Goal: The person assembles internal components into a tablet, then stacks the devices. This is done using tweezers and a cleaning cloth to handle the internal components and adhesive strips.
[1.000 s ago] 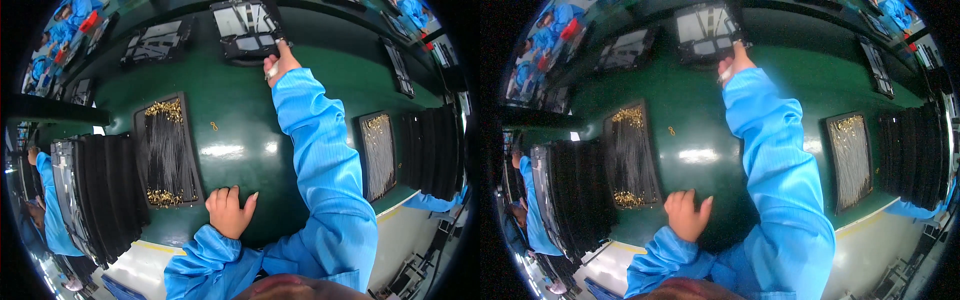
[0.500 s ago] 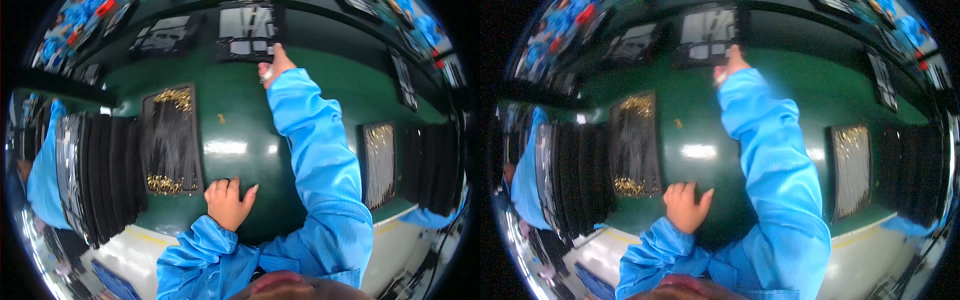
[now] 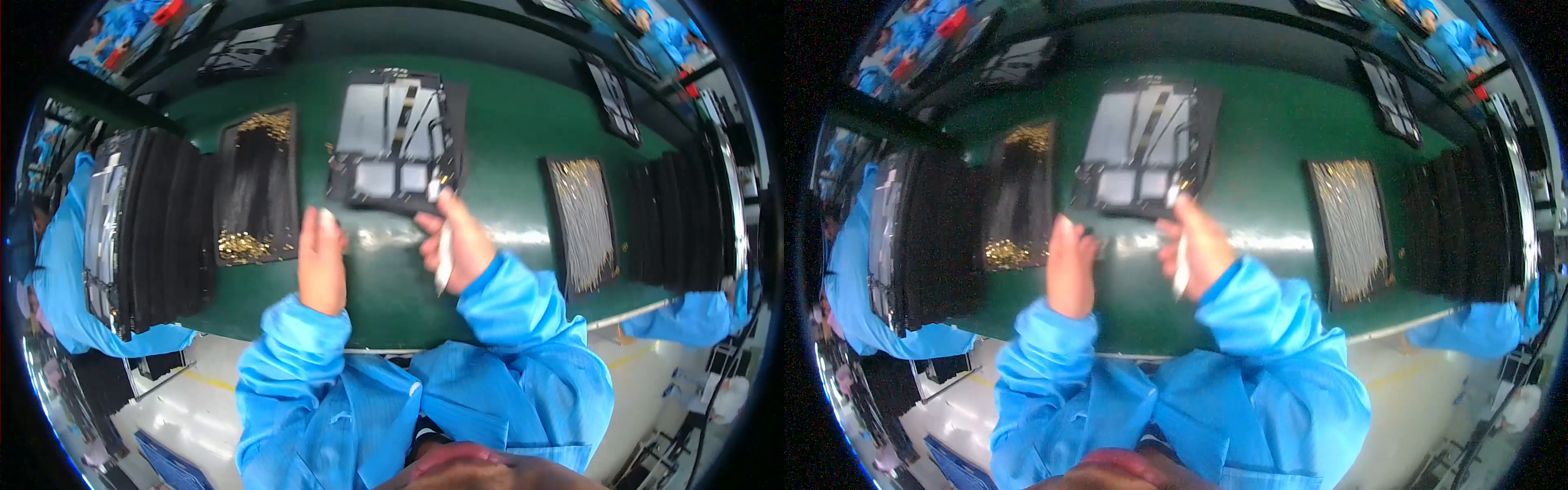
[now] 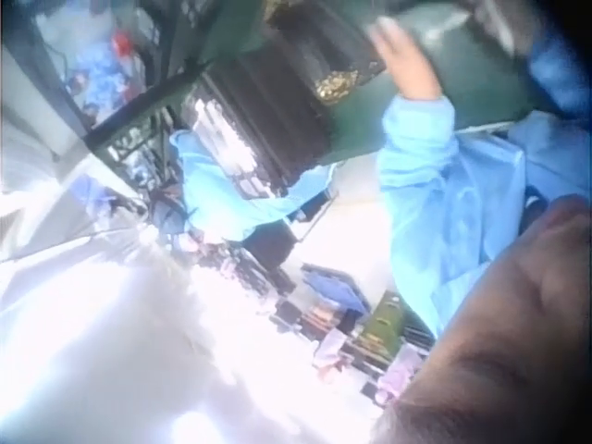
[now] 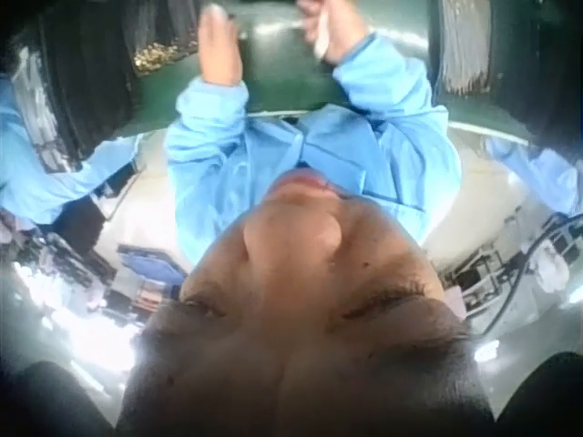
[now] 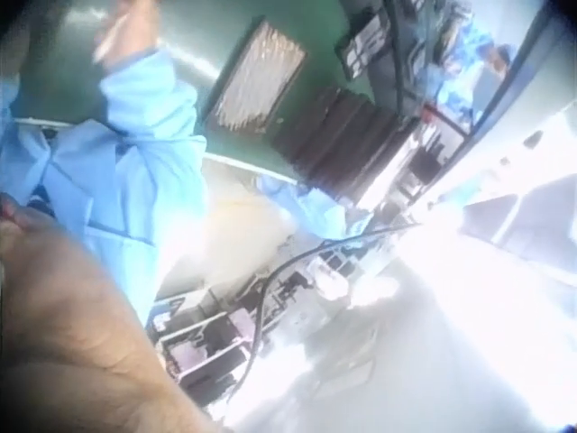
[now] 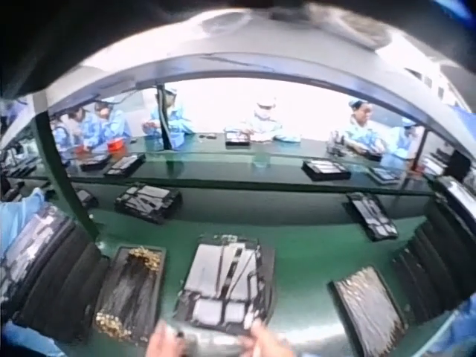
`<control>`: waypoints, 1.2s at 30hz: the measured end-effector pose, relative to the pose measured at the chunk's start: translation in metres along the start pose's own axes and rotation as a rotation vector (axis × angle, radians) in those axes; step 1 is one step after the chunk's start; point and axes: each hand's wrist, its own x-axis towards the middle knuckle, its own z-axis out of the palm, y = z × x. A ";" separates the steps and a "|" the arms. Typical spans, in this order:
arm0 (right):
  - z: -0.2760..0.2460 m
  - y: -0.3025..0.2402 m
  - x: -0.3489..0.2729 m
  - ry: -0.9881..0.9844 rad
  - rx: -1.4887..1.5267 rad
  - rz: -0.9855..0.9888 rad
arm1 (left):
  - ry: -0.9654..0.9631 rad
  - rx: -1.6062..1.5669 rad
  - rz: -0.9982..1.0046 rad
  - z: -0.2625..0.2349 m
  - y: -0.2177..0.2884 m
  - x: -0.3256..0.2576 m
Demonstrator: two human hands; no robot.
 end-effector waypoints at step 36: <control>-0.052 0.031 -0.014 -0.972 -1.173 0.476 | 0.298 1.375 0.390 -0.042 0.041 0.113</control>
